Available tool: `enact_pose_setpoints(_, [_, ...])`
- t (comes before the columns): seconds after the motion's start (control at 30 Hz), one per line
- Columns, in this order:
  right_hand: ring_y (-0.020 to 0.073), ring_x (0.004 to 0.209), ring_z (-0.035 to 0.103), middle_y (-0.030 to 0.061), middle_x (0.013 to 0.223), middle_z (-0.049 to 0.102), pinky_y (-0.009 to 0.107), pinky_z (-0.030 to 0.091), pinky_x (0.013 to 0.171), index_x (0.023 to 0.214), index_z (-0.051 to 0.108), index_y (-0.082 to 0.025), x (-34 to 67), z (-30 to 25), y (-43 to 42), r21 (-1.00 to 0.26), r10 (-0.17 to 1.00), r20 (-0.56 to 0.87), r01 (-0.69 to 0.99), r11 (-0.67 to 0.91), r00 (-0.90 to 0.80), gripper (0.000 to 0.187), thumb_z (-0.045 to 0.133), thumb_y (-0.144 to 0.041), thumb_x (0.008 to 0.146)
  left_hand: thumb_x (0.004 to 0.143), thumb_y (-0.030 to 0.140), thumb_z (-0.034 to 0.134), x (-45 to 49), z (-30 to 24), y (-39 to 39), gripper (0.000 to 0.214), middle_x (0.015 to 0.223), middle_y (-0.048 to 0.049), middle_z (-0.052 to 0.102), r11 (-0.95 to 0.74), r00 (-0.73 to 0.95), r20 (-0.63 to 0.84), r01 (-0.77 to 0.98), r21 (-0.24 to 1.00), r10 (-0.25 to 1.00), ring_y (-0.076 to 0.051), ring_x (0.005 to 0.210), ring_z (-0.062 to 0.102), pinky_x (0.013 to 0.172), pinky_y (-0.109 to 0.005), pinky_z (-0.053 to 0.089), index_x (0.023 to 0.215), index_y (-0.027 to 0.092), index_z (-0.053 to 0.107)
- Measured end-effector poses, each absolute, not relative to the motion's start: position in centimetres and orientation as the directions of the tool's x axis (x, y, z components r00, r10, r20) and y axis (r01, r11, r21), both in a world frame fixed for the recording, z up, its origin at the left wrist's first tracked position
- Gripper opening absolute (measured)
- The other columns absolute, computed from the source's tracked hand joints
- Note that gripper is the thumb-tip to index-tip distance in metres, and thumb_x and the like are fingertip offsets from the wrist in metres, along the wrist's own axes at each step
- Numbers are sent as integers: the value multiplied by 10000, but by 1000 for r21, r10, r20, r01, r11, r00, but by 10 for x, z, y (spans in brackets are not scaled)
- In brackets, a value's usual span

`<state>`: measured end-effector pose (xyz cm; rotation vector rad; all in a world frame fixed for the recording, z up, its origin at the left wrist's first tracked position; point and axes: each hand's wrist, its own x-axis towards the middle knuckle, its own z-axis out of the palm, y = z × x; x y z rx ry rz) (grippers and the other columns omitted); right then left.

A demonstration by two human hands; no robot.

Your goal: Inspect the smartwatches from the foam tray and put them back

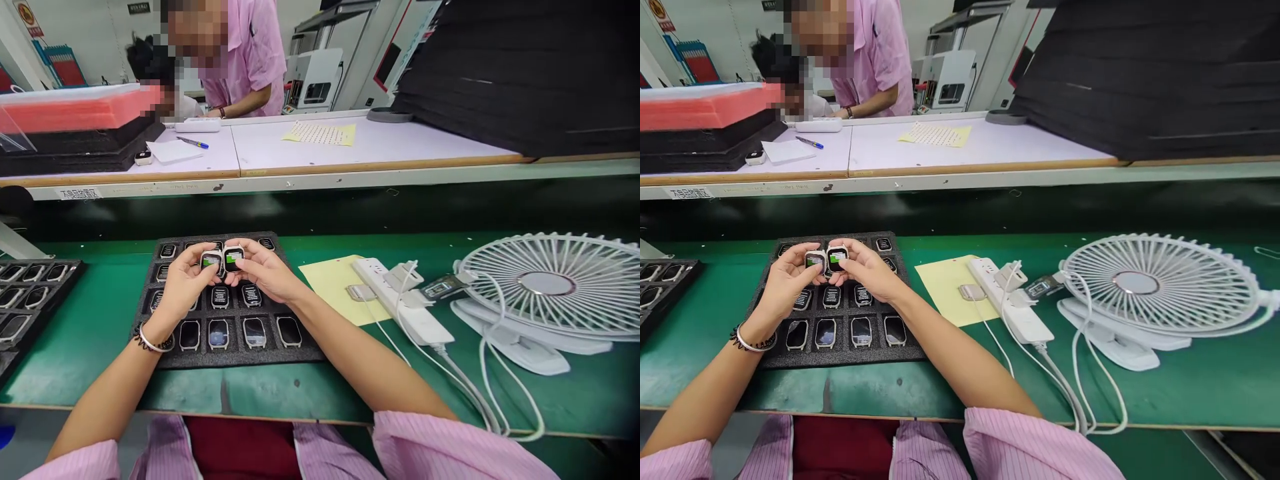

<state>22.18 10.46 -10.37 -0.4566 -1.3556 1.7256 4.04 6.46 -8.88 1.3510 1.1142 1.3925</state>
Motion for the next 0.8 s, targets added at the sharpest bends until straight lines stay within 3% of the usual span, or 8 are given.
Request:
enact_pose_setpoints(0.2, [157,687,708,-16,870,685,280,573,647,1150,592,-214,220,-112,106,-909,810,209,-414,-46,-548,441,735,-193,733,723,245,776,38,-97,62,475,1107,-62,682,-186,-8,186,-15,982,982,-94,637,681,647,-243,599,1171,178,633])
enact_pose_setpoints(0.5, [143,639,694,-19,824,666,250,558,582,1143,579,-207,218,-126,110,-921,814,203,-389,-31,-544,377,771,-324,840,775,303,752,36,-101,60,415,1094,-72,703,-128,-12,128,-13,992,992,-120,623,715,621,-254,615,1156,171,659])
enact_pose_setpoints(0.8, [137,657,696,-21,877,659,250,554,595,1151,577,-205,218,-132,111,-911,815,195,-409,-56,-546,397,721,-178,781,753,257,706,34,-105,60,455,1094,-58,702,-88,7,89,-66,994,996,-129,647,735,663,-258,637,1192,154,645])
